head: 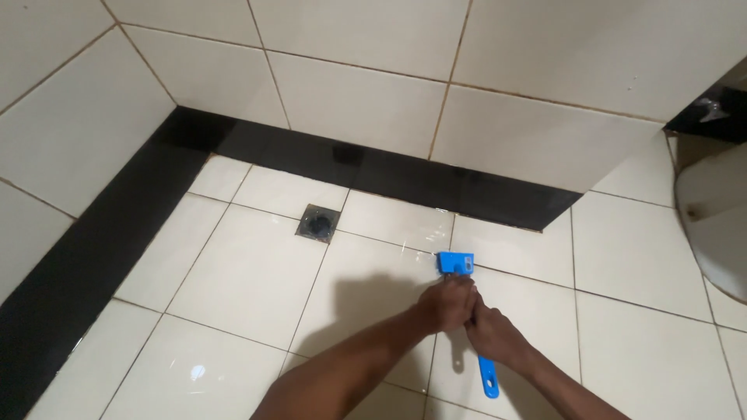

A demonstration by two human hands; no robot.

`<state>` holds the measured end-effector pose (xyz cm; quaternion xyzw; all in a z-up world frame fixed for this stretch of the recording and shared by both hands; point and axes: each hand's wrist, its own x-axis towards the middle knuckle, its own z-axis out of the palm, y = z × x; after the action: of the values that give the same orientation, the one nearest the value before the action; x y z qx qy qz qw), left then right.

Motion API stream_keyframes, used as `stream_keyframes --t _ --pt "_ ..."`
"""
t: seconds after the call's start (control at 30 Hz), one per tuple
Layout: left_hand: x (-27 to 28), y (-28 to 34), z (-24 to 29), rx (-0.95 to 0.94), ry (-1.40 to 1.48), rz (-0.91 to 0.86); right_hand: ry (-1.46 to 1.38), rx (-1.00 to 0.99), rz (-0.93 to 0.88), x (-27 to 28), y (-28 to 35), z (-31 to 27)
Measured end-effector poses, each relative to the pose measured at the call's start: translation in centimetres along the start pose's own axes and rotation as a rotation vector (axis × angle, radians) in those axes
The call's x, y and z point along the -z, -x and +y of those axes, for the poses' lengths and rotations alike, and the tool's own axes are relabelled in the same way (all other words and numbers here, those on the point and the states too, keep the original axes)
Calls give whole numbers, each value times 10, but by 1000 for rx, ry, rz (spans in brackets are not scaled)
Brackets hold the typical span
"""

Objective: The person scrubs the tiled bathroom floor with a blue scrub brush, focusing on the corners and edges. They then use a handheld shower head to rinse the floor and walls, directing the water stream across the tiles. Finally, they use the scrub brush again to clean the floor near the drain.

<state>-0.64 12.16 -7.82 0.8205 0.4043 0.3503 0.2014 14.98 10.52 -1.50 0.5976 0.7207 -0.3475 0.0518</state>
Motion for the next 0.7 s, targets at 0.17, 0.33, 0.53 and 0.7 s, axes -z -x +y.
stream_keyframes --t 0.17,0.33,0.53,0.7 --pt "26 10 34 -44 26 -93 -7 29 -84 -10 16 14" --pt "54 38 70 -81 68 -203 12 -8 -206 -25 62 16" --pt "33 31 41 -51 144 -100 15 -160 -226 -7 59 -25" --pt "30 -2 0 0 -109 -317 -67 -23 -50 -11 11 -21"
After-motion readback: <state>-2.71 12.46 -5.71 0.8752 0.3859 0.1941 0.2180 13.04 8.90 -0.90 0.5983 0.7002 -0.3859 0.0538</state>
